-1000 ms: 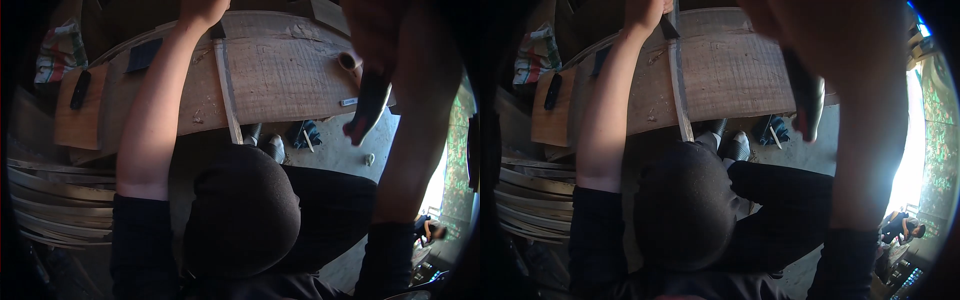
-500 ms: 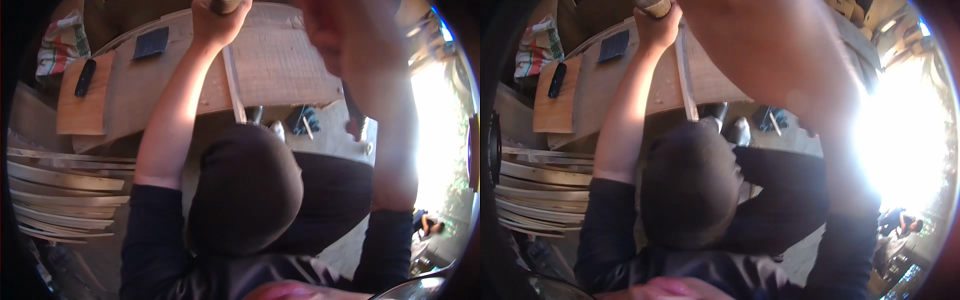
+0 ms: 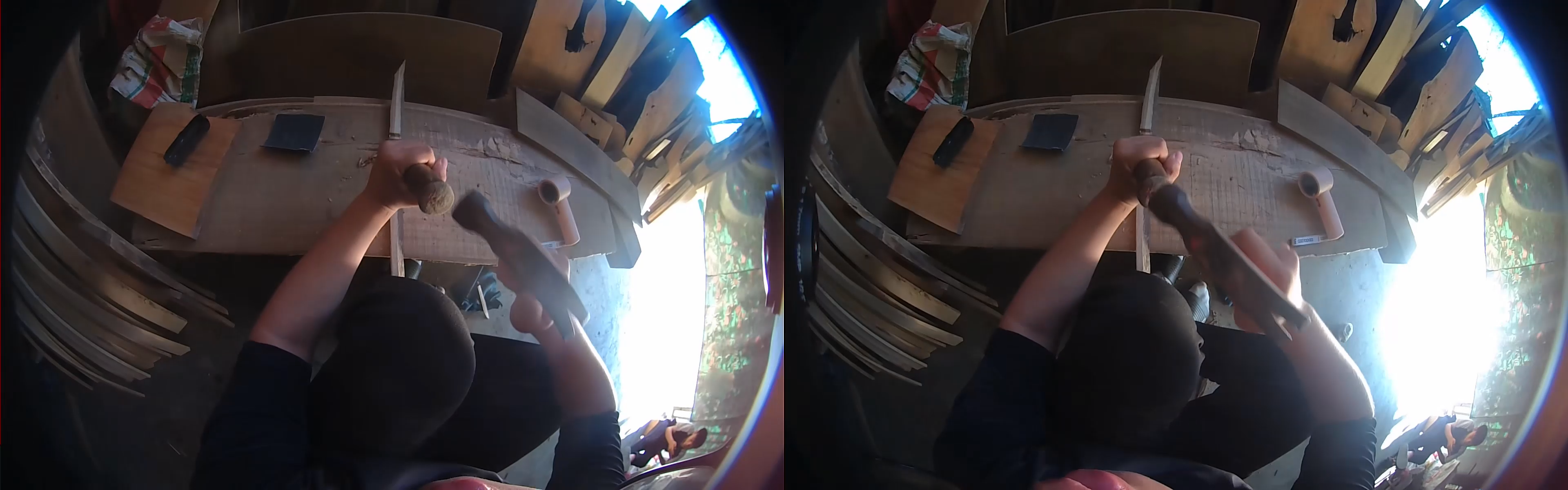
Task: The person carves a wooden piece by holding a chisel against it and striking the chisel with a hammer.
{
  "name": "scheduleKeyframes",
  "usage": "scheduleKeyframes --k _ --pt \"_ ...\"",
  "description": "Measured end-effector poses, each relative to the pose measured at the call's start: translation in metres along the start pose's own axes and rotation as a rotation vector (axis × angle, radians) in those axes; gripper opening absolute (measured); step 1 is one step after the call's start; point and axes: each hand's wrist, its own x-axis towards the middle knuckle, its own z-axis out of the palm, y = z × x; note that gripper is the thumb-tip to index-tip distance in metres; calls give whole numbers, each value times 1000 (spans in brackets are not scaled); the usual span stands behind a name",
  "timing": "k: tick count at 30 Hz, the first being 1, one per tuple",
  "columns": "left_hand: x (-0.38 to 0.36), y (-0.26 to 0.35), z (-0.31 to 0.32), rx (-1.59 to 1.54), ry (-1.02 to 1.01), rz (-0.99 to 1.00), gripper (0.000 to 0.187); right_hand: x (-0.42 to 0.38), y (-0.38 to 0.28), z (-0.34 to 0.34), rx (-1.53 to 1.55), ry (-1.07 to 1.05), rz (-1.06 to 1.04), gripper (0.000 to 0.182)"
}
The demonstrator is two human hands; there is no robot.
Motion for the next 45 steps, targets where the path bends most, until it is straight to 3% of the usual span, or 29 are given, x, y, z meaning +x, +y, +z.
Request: scheduleKeyframes --k 3,4,6,10,13,16,19,23,29,30,32,33,38,40,43,45 --pt "-5 0 0 31 -33 3 29 0 6 13 52 -95 114 20" --pt "-8 -2 2 29 -34 26 29 2 8 12 40 -76 105 20" --pt "-18 -12 5 87 8 139 29 4 8 9 35 -231 61 22" --pt "-20 -5 4 76 -4 102 30 -8 6 16 229 -122 -11 22" --pt "-17 -5 3 82 2 61 30 -3 8 16 95 -184 32 22" --pt "-20 -4 1 69 -44 166 30 -6 -2 18 158 -137 56 21" --pt "-22 1 1 56 -5 107 30 -5 -14 15 367 -117 10 19" --pt "-7 -3 -11 67 -44 31 32 1 -4 18 263 -192 44 20" --pt "13 -20 -37 -98 18 -287 31 8 -11 25 316 -89 104 27" --pt "8 -20 -37 -112 -11 -277 31 7 -16 22 314 -59 120 27" --pt "6 -15 -36 -144 -67 -102 31 14 -30 11 358 -225 168 32" --pt "11 -17 -33 -154 -88 -92 31 15 -36 13 317 -184 146 33" --pt "17 -25 -38 -320 -118 -312 30 22 -43 15 359 -145 206 33" --pt "8 -16 -32 -261 -162 -203 30 20 -42 15 379 -113 213 35" --pt "1 -8 -21 -144 -163 -11 28 19 -39 22 363 91 -83 39" --pt "-4 -6 -19 -100 -172 7 28 22 -32 27 302 27 -10 39"
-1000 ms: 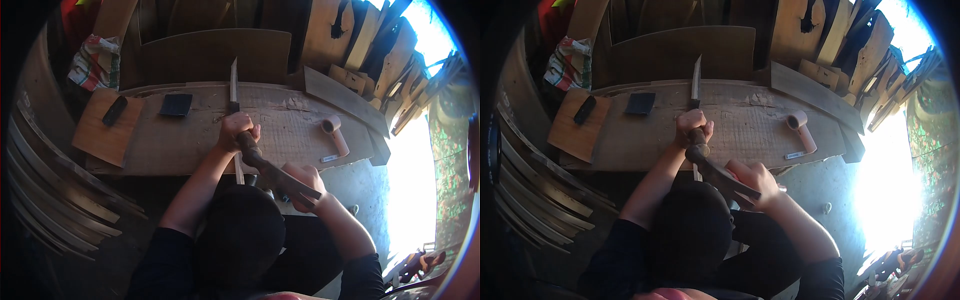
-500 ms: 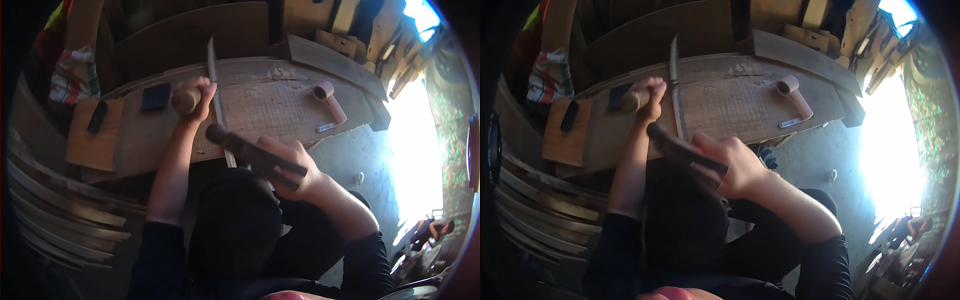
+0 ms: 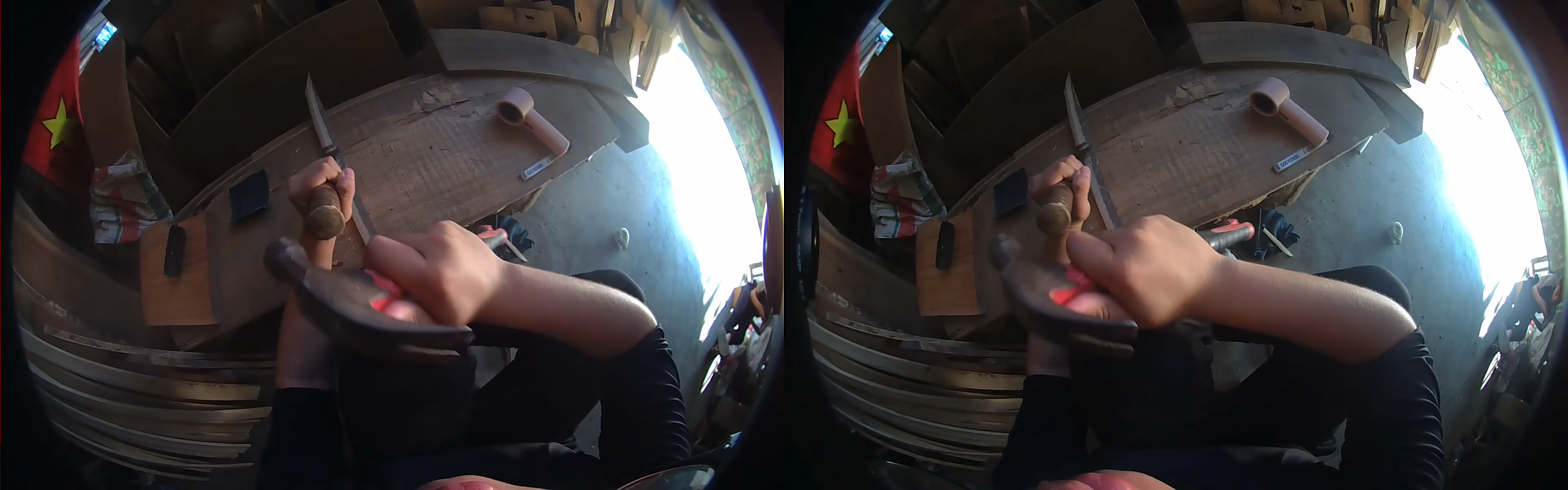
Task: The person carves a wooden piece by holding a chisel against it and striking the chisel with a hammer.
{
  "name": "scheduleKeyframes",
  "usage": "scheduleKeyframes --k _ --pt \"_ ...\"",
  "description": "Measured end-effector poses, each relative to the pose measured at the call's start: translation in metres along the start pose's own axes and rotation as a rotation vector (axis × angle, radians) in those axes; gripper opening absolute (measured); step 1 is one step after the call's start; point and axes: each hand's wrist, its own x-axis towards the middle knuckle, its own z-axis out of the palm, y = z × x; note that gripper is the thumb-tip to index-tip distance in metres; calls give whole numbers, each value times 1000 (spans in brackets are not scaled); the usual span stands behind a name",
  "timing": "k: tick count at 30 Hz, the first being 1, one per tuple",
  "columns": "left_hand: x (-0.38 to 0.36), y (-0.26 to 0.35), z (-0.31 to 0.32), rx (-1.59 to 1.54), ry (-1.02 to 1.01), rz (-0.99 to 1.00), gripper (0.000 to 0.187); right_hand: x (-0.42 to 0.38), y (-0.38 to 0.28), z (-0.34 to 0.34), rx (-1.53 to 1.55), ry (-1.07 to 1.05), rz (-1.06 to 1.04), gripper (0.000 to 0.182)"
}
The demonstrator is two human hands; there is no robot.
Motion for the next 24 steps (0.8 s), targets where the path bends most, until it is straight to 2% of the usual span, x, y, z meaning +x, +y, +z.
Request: scheduleKeyframes --k 2,3,6,11,13,14,15,18,22,24 --pt "-1 6 7 66 -6 27 27 6 -1 0 -131 -84 181 39" --pt "1 6 9 69 -12 37 27 2 -3 1 -131 -74 174 39" --pt "-4 -4 7 52 45 39 29 -15 1 1 34 -19 -15 34" --pt "-1 1 14 101 25 58 29 -5 26 -1 -125 -70 97 35" --pt "-2 0 15 73 39 68 29 -16 18 -4 -50 -40 52 34" --pt "-2 0 13 60 31 74 27 -21 23 2 27 39 -69 32" --pt "-4 1 14 65 33 64 27 -23 28 5 35 32 -68 32" --pt "-7 2 16 125 8 136 26 -14 32 0 -45 -126 138 31" --pt "-10 -1 22 197 -2 159 26 -27 27 1 -52 -167 155 32" --pt "-8 0 20 171 17 136 26 -30 25 2 8 -135 100 32"
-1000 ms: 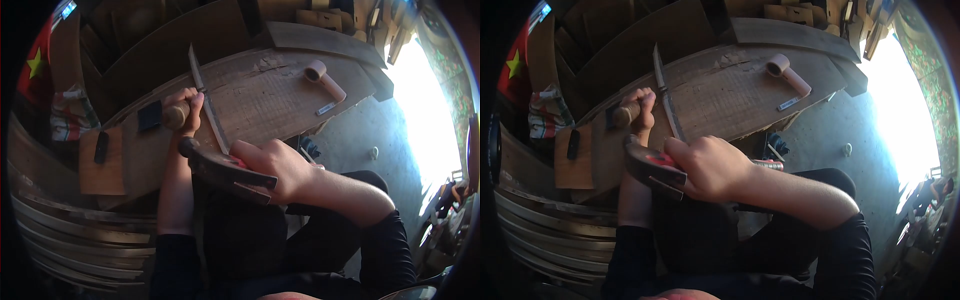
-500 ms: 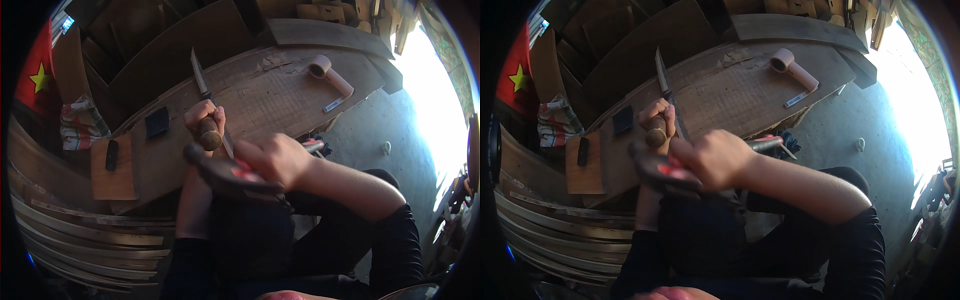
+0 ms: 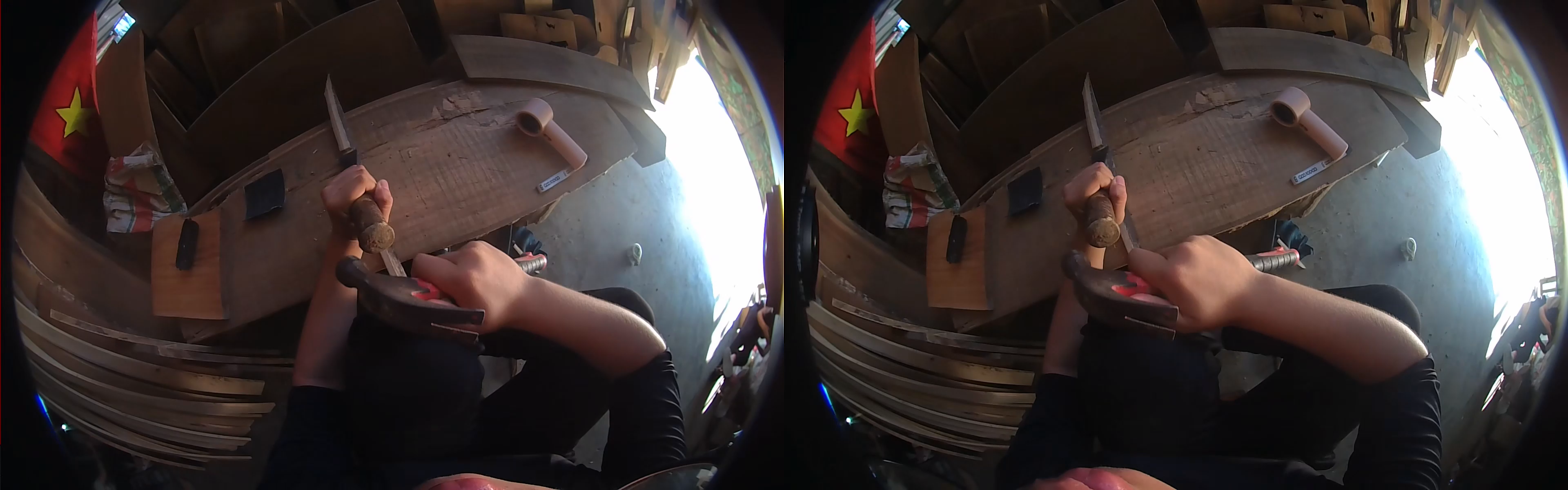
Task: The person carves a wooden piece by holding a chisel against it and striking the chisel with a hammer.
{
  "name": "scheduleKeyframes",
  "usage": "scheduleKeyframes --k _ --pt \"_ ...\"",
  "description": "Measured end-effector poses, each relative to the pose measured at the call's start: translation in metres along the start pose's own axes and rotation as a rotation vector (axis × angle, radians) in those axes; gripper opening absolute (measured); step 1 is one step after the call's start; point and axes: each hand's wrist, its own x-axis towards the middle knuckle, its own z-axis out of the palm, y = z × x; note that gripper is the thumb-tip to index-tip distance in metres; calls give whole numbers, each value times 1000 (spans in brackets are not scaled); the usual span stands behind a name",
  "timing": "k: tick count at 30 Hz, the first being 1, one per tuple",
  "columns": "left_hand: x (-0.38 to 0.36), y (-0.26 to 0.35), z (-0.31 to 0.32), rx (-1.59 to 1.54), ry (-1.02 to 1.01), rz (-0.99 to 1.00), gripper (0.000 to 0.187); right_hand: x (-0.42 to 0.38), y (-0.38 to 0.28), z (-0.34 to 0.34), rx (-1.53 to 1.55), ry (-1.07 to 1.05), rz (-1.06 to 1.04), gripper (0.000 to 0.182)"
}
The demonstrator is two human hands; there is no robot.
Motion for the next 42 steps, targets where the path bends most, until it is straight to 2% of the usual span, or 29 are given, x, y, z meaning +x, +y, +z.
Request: scheduleKeyframes --k 5,8,10,11,14,19,21,22,25,26,27,29,33,35,37,38,39,41,42 --pt "9 -2 -7 -21 -34 -12 27 3 -8 -2 -2 -7 -29 31" --pt "12 -10 -17 -176 -19 -125 29 4 -10 -2 35 5 1 32" --pt "8 -8 -20 -196 -34 -97 29 5 -12 0 98 130 -194 33" --pt "8 -6 -21 -213 -30 -61 28 7 -12 -1 105 142 -189 33" --pt "7 0 -16 -167 -55 -38 27 20 -8 -7 -58 -44 34 34" --pt "2 -5 -12 -178 -4 -79 27 12 -12 -10 110 58 -83 35" --pt "4 -4 -13 -83 -70 -61 27 15 -7 -14 42 -7 -63 35" --pt "5 -1 -10 -83 -71 -58 27 22 -8 -14 -20 -50 92 36" --pt "10 -2 -1 -78 -100 30 27 14 -6 -5 -71 -89 119 38" --pt "8 -4 -4 -117 -69 9 27 8 -4 -4 -38 -66 -29 41" --pt "4 -4 -8 -148 -34 -15 27 4 -4 -1 -29 -73 -30 41" --pt "2 -2 -14 -173 -24 -59 27 3 -8 -4 116 67 -186 43" --pt "7 -5 -11 -164 -54 -18 27 5 -7 -11 42 68 -21 46" --pt "6 -5 -9 -140 -46 0 27 1 -15 -14 22 55 -57 46" --pt "4 -4 -11 -140 -50 -15 28 0 -21 -14 57 110 -206 45" --pt "5 -3 -11 -142 -56 -21 28 2 -18 -14 40 60 -162 44" --pt "6 -2 -10 -145 -57 -16 28 7 -16 -13 -11 -7 24 45" --pt "7 -2 -9 -101 -55 -12 28 12 -21 -19 25 -93 203 42" --pt "7 -4 -7 -108 -60 30 29 9 -23 -20 20 -87 202 42"
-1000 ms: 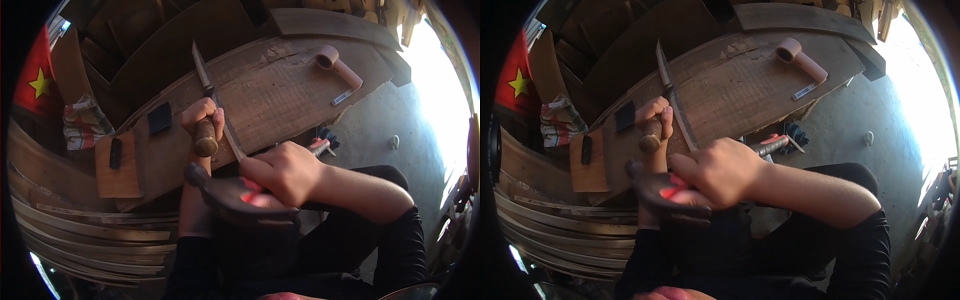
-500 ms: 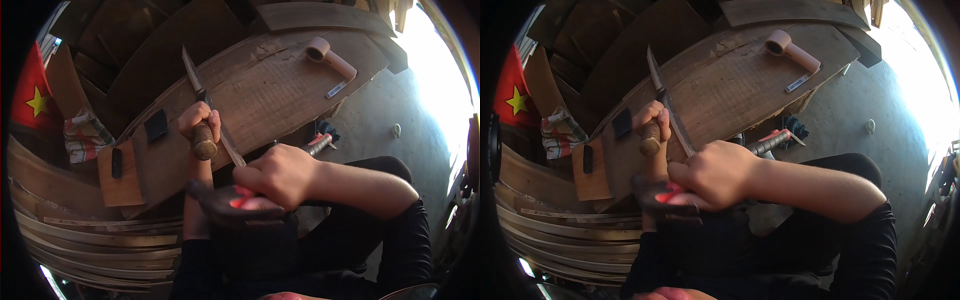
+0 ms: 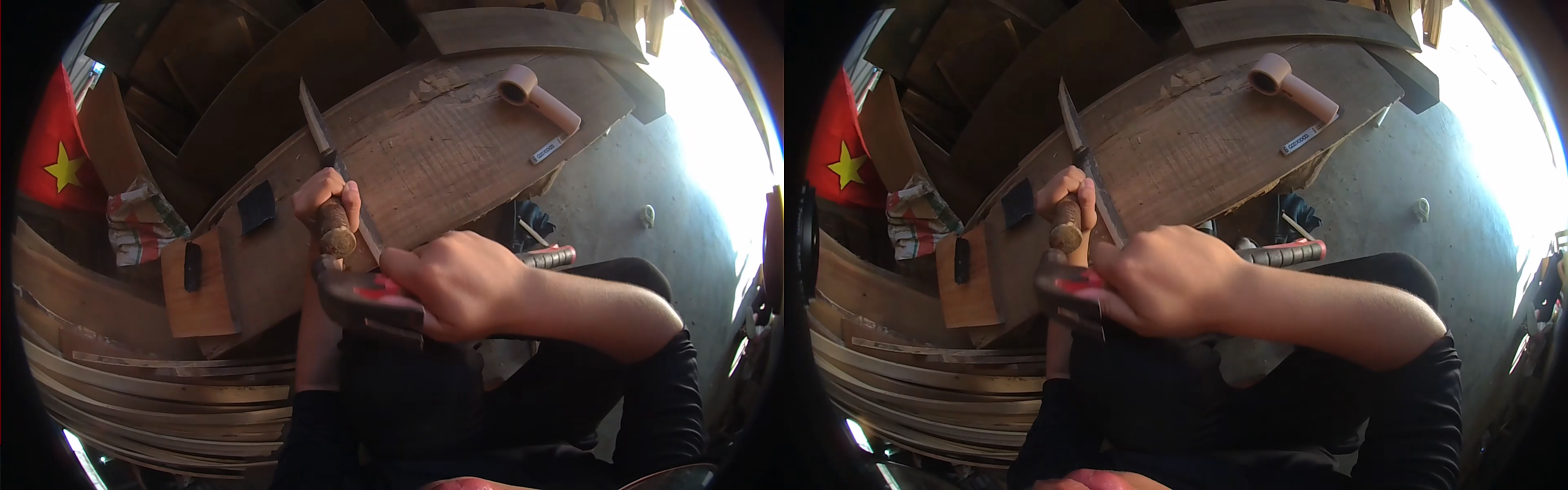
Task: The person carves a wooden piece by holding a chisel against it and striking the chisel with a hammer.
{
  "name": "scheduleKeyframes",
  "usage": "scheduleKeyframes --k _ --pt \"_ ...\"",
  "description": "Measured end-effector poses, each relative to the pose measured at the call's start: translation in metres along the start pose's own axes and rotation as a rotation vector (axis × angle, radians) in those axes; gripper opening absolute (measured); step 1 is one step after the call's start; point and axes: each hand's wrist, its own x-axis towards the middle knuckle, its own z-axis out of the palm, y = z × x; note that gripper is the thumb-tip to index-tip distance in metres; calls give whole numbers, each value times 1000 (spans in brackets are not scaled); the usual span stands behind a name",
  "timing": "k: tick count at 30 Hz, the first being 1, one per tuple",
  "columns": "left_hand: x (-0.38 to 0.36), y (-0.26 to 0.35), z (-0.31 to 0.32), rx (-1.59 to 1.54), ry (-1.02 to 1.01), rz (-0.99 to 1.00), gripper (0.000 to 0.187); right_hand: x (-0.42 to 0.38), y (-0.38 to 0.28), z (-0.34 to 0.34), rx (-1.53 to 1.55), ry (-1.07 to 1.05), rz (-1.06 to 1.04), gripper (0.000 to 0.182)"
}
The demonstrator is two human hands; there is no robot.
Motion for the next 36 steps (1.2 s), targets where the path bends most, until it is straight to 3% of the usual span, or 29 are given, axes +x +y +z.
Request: scheduleKeyframes --k 2,5,6,10,12,13,15,16,19,24,26,31,33,36 --pt "-3 -3 -1 -6 7 -27 29 -11 -3 6 62 96 -189 37" --pt "-5 -2 -3 -11 27 -50 29 -3 5 5 53 161 -280 35" --pt "-4 -1 -2 6 16 -49 29 4 5 2 -37 105 -85 36" --pt "2 -5 0 4 10 -29 27 -4 7 5 -55 105 -62 37" --pt "-5 -4 -2 5 7 -51 25 -9 10 9 122 188 -346 34" --pt "-5 -2 -1 7 10 -51 25 -6 10 9 120 185 -349 34" --pt "-3 6 2 16 -18 -72 25 6 11 6 -29 83 -46 32" --pt "-5 8 6 68 -19 -44 25 10 12 4 65 41 -4 31" --pt "-9 4 8 122 -168 59 25 2 6 4 132 -18 -5 34" --pt "-6 5 -4 73 -169 71 25 -1 3 8 198 -8 -158 38" --pt "-2 15 -9 -52 -19 -105 25 1 3 8 209 -8 -138 39" --pt "9 7 -18 -68 -53 -137 25 4 3 17 339 -17 -100 40" --pt "15 -1 -18 -229 53 -211 26 4 1 15 303 -24 -107 42" --pt "19 -29 -28 -271 39 -376 26 3 3 17 269 -13 -121 42"
